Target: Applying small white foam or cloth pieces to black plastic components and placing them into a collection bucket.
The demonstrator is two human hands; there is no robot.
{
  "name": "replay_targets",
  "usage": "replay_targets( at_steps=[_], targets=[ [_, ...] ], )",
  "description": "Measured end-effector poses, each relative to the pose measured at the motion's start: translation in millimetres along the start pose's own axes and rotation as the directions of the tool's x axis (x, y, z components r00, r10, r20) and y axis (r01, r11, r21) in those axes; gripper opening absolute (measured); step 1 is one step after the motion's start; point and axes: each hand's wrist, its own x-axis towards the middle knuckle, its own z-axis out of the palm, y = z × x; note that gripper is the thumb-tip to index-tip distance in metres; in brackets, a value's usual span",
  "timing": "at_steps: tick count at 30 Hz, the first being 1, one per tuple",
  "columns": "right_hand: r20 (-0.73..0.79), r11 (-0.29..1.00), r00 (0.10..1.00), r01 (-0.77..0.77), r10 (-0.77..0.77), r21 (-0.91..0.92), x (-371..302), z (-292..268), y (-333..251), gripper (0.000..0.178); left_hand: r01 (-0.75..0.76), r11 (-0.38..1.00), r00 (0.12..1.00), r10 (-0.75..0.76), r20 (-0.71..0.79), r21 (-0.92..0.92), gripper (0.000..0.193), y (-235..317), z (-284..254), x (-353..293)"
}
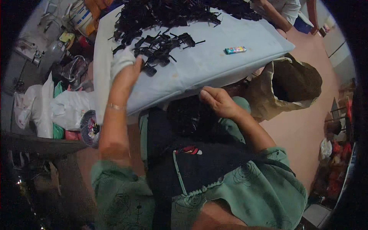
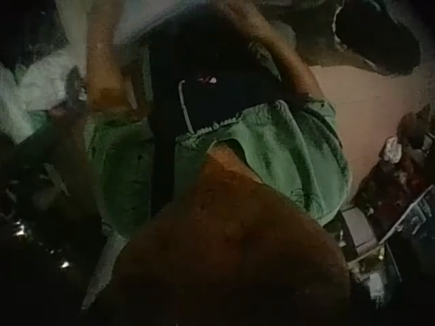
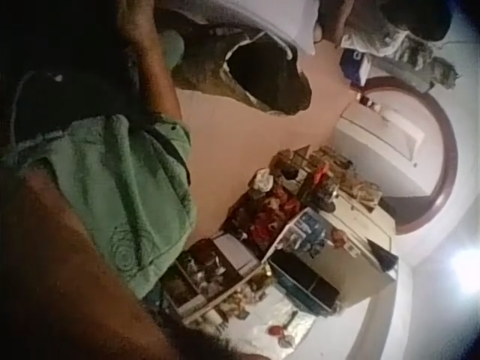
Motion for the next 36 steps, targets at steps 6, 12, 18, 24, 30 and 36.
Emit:
replay_targets(
  at_steps=[6, 12, 18, 24, 30, 36],
  targets=[
    [-0.035, 0.978, 0.988, 0.143, -0.15, -0.152, 2.2, 4.8, -6.4, 0.018, 0.187, 0.976, 0.961, -0.159, 0.226, -0.11, 0.038, -31.9, 62.6, 18.1],
    [-0.172, 0.981, 0.976, 0.103, -0.131, -0.164, 18.5, -10.0, 4.1, 0.012, 0.002, 1.0, 0.988, 0.0, 0.156, -0.011, 0.035, 44.1, 45.8, 0.9],
    [-0.233, 0.947, 0.959, 0.087, -0.164, -0.311, 28.0, -11.7, -13.9, 0.011, 0.136, 0.975, 0.974, -0.098, 0.203, -0.178, 0.032, 23.1, 17.8, 7.9],
    [-0.199, 0.731, 0.919, 0.124, -0.339, -0.67, 36.6, 27.3, -20.4, 0.037, -0.059, 0.998, 0.998, 0.058, -0.019, -0.033, 0.023, 13.2, -4.3, -3.5],
    [-0.276, 0.793, 0.937, 0.003, -0.216, -0.609, 50.2, 31.8, -15.4, 0.031, 0.059, 0.941, 0.998, -0.06, 0.005, -0.333, 0.018, 31.3, -2.2, -34.5],
    [0.207, 0.841, 0.953, 0.292, -0.219, -0.456, 20.7, -2.8, -49.8, 0.026, 0.029, 0.744, 0.958, 0.17, 0.231, -0.668, 0.025, 74.5, -33.8, -57.7]
  ],
)
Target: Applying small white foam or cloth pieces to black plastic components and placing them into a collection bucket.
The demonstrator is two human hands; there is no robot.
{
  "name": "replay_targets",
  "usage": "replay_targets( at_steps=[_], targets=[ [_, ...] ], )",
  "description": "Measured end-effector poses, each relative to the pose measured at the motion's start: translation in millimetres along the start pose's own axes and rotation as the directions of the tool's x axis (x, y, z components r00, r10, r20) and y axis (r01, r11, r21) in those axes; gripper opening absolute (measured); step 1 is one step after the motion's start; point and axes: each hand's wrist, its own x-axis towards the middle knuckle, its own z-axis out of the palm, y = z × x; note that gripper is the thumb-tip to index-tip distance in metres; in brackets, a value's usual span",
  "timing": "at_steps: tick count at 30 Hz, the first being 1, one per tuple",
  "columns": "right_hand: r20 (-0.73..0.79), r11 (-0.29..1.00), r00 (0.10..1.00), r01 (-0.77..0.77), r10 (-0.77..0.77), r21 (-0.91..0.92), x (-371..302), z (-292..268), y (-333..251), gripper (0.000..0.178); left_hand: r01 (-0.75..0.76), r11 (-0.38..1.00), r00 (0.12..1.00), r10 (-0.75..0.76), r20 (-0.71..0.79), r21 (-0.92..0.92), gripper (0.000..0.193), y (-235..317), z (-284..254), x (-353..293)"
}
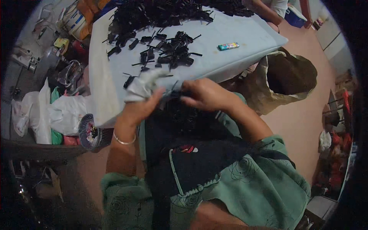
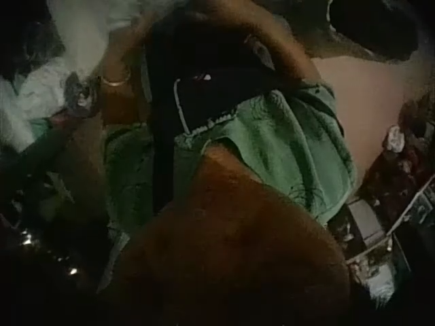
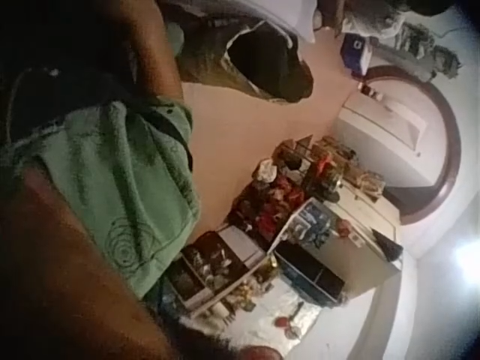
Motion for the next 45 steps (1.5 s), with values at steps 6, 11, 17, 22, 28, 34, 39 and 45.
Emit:
replay_targets(
  at_steps=[6, 11, 17, 22, 28, 34, 39, 45],
  targets=[
    [-0.086, 0.94, 0.996, 0.029, 0.001, 0.341, -3.2, 11.8, -5.9, 0.031, 0.391, 0.776, 0.914, -0.265, 0.307, -0.495, 0.033, 32.3, 19.1, -26.1],
    [-0.282, 0.93, 0.955, 0.014, 0.096, 0.366, -13.6, 12.6, -36.8, 0.026, 0.417, 0.848, 0.902, -0.432, 0.029, -0.327, 0.028, 15.0, 40.6, -43.3],
    [-0.526, 0.983, 0.846, 0.012, 0.087, 0.182, -1.8, 27.9, -20.6, 0.021, 0.44, 0.697, 0.88, -0.46, 0.117, -0.566, 0.023, 32.4, 47.5, -39.4],
    [-0.366, 0.922, 0.915, -0.016, 0.169, 0.387, -7.3, 27.6, -21.4, 0.025, 0.38, 0.801, 0.903, -0.429, -0.001, -0.463, 0.023, 28.9, 48.8, -37.7],
    [-0.191, 0.936, 0.967, -0.097, 0.169, 0.338, -5.6, 37.0, -23.2, 0.026, 0.028, 0.991, 0.954, 0.013, -0.298, 0.133, 0.026, 14.5, 62.5, -43.9],
    [-0.282, 0.849, 0.914, -0.112, 0.292, 0.516, -7.7, 68.1, -13.5, 0.028, 0.173, 0.94, 0.972, -0.114, -0.207, 0.294, 0.027, 21.3, 66.4, -41.8],
    [-0.183, 0.848, 0.97, -0.04, 0.16, 0.528, -9.5, 55.0, -9.6, 0.028, 0.212, 0.977, 0.928, -0.191, -0.321, 0.032, 0.026, 7.2, 77.1, -52.5],
    [-0.13, 0.826, 0.948, -0.181, 0.292, 0.534, -9.7, 47.5, -20.1, 0.031, 0.131, 0.957, 0.962, -0.058, -0.268, 0.26, 0.026, 21.9, 68.6, -43.6]
  ],
)
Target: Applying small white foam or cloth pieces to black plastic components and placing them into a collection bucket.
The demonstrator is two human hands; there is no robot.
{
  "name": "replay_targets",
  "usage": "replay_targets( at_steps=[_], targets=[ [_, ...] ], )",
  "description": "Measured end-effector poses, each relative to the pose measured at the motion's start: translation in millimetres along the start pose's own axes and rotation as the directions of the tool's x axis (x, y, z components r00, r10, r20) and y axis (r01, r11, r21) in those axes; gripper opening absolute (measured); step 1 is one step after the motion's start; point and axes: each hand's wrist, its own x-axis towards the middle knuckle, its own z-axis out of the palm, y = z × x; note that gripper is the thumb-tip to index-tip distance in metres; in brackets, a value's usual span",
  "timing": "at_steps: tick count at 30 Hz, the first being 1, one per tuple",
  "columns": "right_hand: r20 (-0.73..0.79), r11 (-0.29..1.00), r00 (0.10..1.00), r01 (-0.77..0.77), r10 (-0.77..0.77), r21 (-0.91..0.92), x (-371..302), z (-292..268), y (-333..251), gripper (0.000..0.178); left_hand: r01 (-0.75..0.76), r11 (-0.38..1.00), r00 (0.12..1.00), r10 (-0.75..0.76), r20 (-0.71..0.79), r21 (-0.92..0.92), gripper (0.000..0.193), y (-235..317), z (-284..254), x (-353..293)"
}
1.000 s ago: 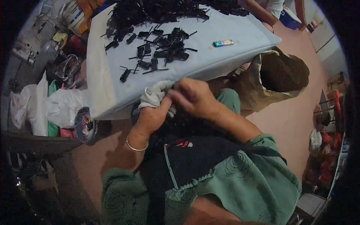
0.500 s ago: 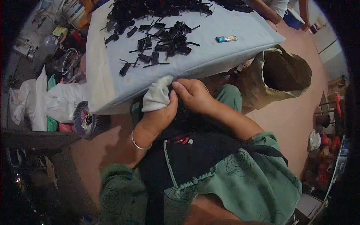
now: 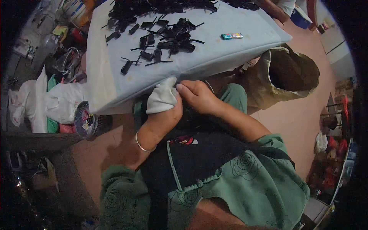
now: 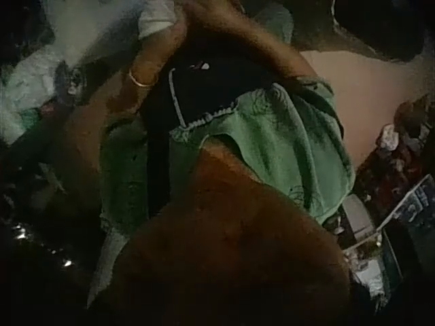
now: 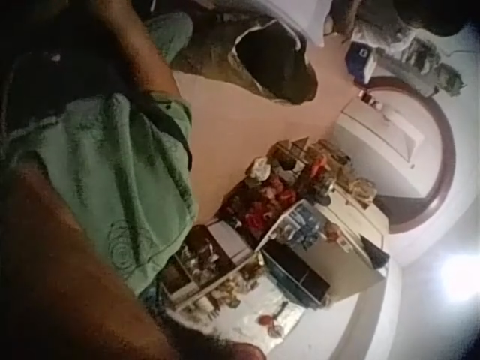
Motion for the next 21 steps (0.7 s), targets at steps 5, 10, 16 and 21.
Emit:
replay_targets(
  at_steps=[5, 10, 16, 21],
  targets=[
    [-0.033, 0.996, 0.999, 0.022, -0.019, 0.092, 2.1, 9.1, 22.7, 0.03, -0.051, 0.992, 0.999, 0.048, 0.025, 0.116, 0.028, -5.6, 7.4, -4.3],
    [0.039, 0.993, 0.999, -0.021, 0.017, 0.112, 5.9, -8.3, 21.9, 0.023, 0.31, 0.827, 0.951, -0.273, 0.146, -0.469, 0.022, -13.9, 2.0, 5.9],
    [0.106, 0.966, 0.973, 0.219, -0.206, -0.137, -1.5, -24.0, 20.2, 0.016, 0.464, 0.638, 0.884, -0.375, 0.279, -0.614, 0.015, -11.8, -11.7, 5.5],
    [0.072, 0.965, 0.967, 0.25, -0.245, -0.082, 3.9, -20.6, 11.4, 0.018, 0.322, 0.824, 0.946, -0.256, 0.201, -0.466, 0.02, -0.2, -14.8, 5.6]
  ],
)
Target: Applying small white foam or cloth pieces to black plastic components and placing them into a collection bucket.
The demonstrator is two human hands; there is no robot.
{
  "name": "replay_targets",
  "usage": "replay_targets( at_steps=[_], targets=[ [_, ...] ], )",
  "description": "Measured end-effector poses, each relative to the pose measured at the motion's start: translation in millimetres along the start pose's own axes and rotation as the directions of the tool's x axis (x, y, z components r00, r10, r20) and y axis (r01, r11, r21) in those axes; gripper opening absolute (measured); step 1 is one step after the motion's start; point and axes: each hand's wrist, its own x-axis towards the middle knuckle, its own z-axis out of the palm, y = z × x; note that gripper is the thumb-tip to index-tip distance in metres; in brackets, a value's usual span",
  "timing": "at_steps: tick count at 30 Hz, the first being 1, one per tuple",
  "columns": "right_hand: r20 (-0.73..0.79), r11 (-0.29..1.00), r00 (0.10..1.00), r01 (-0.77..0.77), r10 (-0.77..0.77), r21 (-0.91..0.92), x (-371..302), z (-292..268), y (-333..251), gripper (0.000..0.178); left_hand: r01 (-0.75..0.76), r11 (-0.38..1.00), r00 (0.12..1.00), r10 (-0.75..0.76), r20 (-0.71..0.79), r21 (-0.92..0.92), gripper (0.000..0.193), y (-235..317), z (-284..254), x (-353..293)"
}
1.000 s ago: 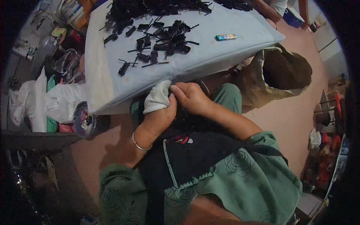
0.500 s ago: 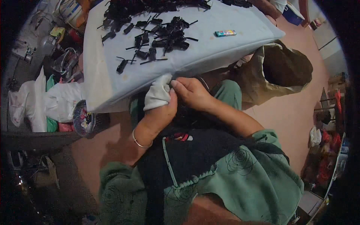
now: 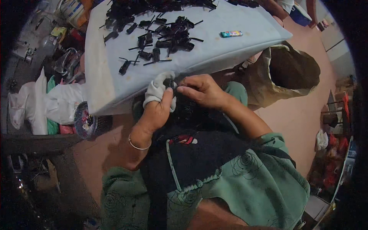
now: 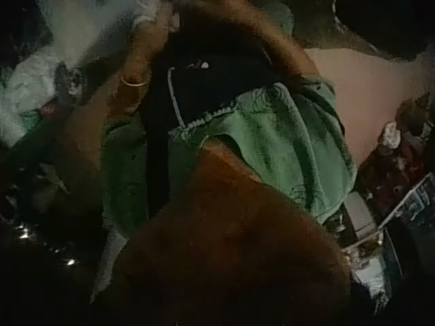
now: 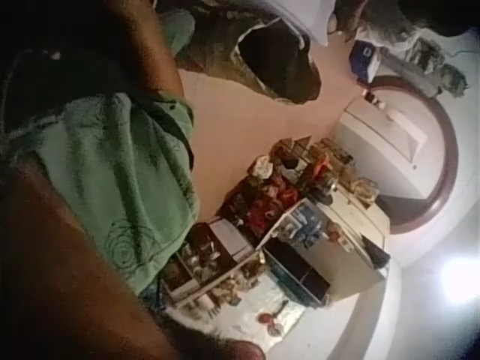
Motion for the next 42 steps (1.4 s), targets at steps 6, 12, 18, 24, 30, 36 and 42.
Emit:
replay_targets(
  at_steps=[6, 12, 18, 24, 30, 36, 42],
  targets=[
    [-0.02, 0.983, 0.99, -0.137, 0.141, 0.125, 4.2, 7.0, -16.0, 0.023, -0.096, 0.994, 0.99, 0.09, 0.109, 0.05, 0.025, -3.9, -1.5, 1.8],
    [0.024, 0.999, 0.999, -0.042, 0.042, -0.007, 4.3, 5.4, -15.5, 0.025, 0.259, 0.884, 0.96, -0.192, 0.202, -0.389, 0.024, -0.9, -4.4, 2.4],
    [0.109, 0.993, 0.987, -0.113, 0.114, -0.013, 8.0, 7.3, -14.2, 0.028, -0.008, 0.991, 0.991, -0.009, 0.133, 0.131, 0.026, -7.2, 0.3, 2.8],
    [0.074, 0.939, 0.989, -0.142, 0.125, 0.314, 4.3, 27.2, 1.4, 0.029, -0.241, 0.937, 0.97, 0.243, 0.024, 0.253, 0.027, -13.9, 4.3, -2.9],
    [0.027, 0.986, 0.993, -0.115, 0.119, -0.118, 23.9, 2.6, 2.0, 0.025, -0.2, 0.873, 0.97, 0.115, 0.212, 0.445, 0.035, -15.2, -13.3, 5.1],
    [-0.098, 0.726, 0.994, -0.109, 0.057, -0.68, 67.1, 6.8, 26.4, 0.014, 0.18, 0.975, 0.983, -0.176, 0.049, -0.127, 0.024, -47.5, -16.0, 8.5],
    [-0.066, 0.85, 0.992, 0.061, -0.112, -0.523, 43.7, 5.9, 22.5, 0.013, 0.398, 0.544, 0.846, -0.53, 0.065, -0.739, 0.016, -46.5, -23.1, 8.1]
  ],
)
